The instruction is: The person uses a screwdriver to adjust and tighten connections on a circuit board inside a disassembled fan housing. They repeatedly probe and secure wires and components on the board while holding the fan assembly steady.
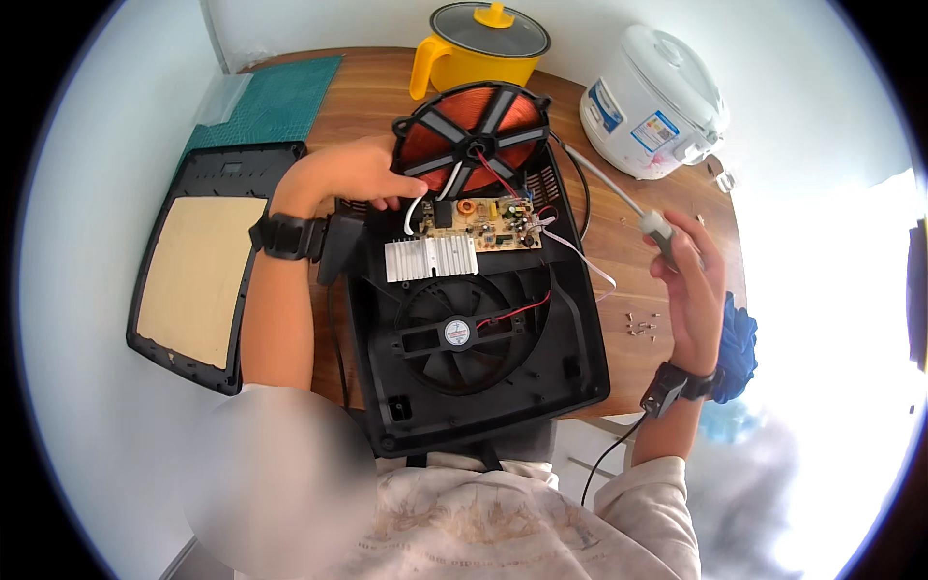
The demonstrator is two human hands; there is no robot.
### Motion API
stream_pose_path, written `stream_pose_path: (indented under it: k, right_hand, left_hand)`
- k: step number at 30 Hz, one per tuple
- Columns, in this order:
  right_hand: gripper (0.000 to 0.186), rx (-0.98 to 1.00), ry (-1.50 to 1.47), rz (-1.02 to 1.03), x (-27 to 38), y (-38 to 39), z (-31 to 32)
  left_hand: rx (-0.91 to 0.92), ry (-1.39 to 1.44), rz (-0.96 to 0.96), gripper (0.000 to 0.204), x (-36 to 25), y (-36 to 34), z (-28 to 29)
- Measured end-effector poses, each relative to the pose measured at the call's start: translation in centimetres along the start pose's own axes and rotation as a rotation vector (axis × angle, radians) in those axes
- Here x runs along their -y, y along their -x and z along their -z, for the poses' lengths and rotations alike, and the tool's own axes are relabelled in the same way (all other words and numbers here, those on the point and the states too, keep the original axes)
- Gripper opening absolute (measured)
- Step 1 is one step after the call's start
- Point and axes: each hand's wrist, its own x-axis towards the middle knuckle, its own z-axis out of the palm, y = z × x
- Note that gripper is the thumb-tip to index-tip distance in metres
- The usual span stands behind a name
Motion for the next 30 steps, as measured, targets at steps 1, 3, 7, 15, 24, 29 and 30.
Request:
stream_pose_path:
  k: [1, 3, 7, 15, 24, 29, 30]
  right_hand:
    - [0.044, 0.027, -0.066, -0.011, -0.7, -0.6, 0.0]
    - [0.047, 0.086, -0.195, -0.03, -1.9, -1.8, -0.4]
    - [0.05, 0.143, -0.294, -0.128, -3.8, -3.6, -0.3]
    - [0.036, 0.272, -0.707, -0.38, -4.4, -4.4, -0.3]
    - [0.024, 0.328, -0.094, -0.171, -3.9, -6.0, -3.4]
    - [0.033, 0.453, 0.654, 0.016, -1.2, -7.6, -6.0]
    - [0.029, 0.439, 0.647, 0.043, -0.7, -7.8, -6.4]
  left_hand:
    - [0.0, 0.024, 0.008, 0.061, -0.3, 0.3, -0.2]
    - [-0.008, 0.115, 0.011, 0.052, -0.8, 0.9, -0.6]
    - [-0.041, 0.213, -0.069, 0.045, -0.2, 0.9, -1.3]
    - [-0.069, 0.147, -0.113, 0.036, 1.0, 0.8, -1.7]
    - [-0.023, 0.228, -0.133, 0.035, 0.8, 0.8, -1.5]
    - [-0.04, 0.185, -0.046, 0.038, 0.4, 1.1, -1.4]
    - [-0.034, 0.165, -0.041, 0.038, 0.3, 1.1, -1.5]
